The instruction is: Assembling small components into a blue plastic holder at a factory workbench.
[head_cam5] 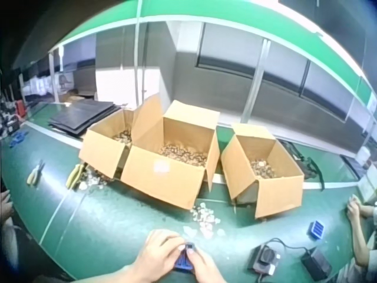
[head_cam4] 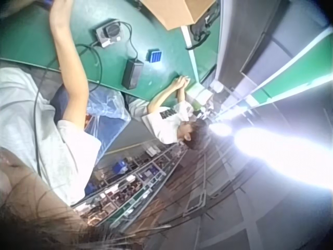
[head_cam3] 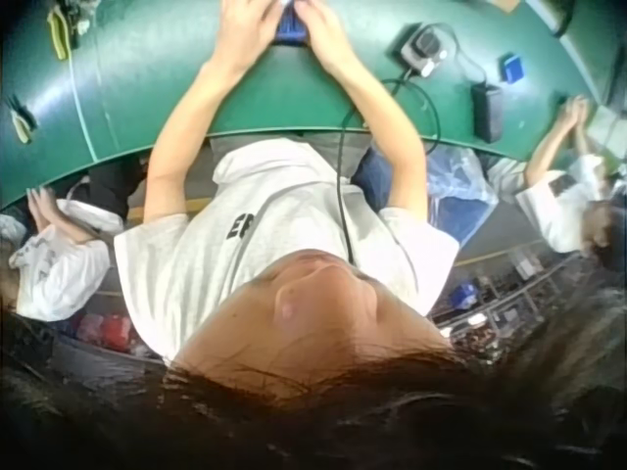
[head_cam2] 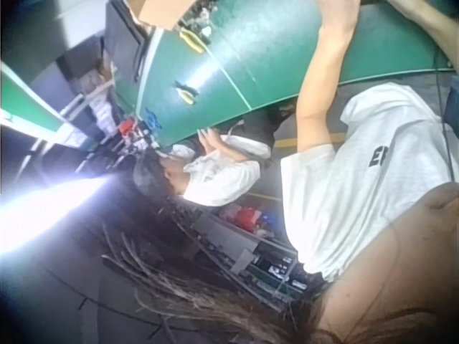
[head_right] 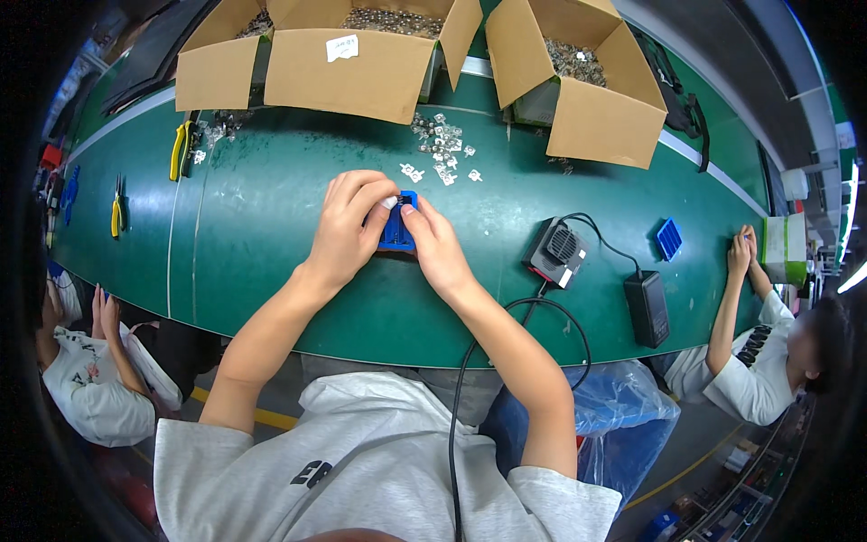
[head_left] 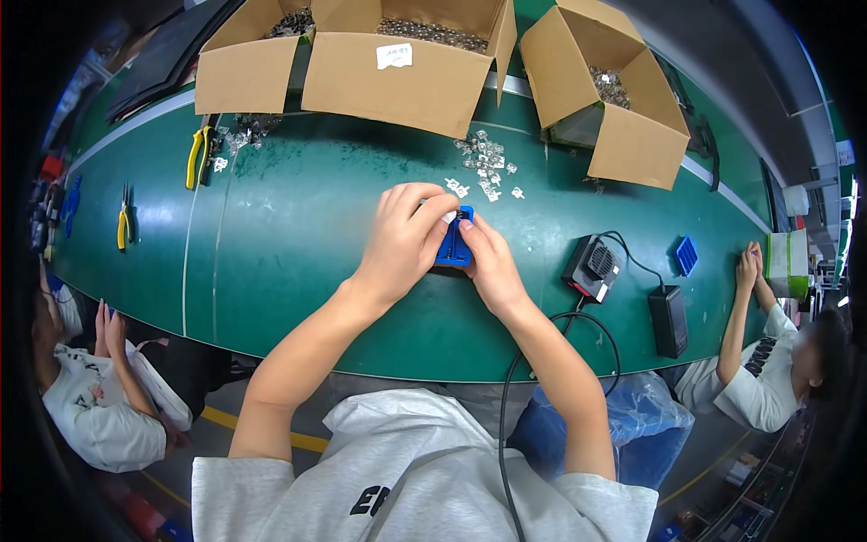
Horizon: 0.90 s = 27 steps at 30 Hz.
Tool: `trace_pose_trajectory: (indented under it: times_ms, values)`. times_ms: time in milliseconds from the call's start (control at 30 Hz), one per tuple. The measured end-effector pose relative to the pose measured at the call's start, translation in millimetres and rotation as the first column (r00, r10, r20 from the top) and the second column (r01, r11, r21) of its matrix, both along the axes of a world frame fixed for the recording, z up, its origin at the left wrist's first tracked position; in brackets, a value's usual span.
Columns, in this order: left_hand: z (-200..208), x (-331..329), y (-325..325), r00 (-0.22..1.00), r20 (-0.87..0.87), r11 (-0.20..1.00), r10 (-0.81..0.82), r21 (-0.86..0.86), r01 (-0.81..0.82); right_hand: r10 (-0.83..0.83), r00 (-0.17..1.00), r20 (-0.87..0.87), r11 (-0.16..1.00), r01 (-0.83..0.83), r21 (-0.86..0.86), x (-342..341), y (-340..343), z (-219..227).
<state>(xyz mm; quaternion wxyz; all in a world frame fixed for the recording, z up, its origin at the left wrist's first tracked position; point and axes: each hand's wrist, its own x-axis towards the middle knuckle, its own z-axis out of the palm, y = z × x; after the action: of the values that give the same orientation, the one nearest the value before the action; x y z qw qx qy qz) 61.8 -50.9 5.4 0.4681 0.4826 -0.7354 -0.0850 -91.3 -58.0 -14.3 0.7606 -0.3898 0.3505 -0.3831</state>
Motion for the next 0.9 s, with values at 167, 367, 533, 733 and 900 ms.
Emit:
trace_pose_trajectory:
  times_ms: [167,367,533,733,900]
  values:
    - [2.1,-0.1,0.2,1.000,0.002,1.000,-0.010,0.019,0.010,-0.014,0.999,-0.048,0.998,0.011,-0.057,1.3,1.7,3.1]
    - [2.6,-3.1,-0.1,1.000,0.027,1.000,-0.003,0.020,0.002,-0.041,0.997,-0.059,0.996,0.036,-0.076,1.6,3.2,3.9]
    - [0.0,-1.9,0.2,0.986,-0.146,0.977,-0.074,0.188,0.101,-0.203,0.963,-0.180,0.950,0.148,-0.275,1.3,4.1,6.3]
    - [7.9,-0.2,1.4,0.900,-0.410,0.906,-0.145,0.311,0.287,-0.293,0.911,-0.290,0.903,0.164,-0.397,-1.5,4.6,12.8]
    - [6.5,0.4,2.6,0.901,-0.396,0.920,-0.178,0.258,0.295,-0.227,0.931,-0.285,0.939,0.132,-0.318,-4.1,7.5,14.8]
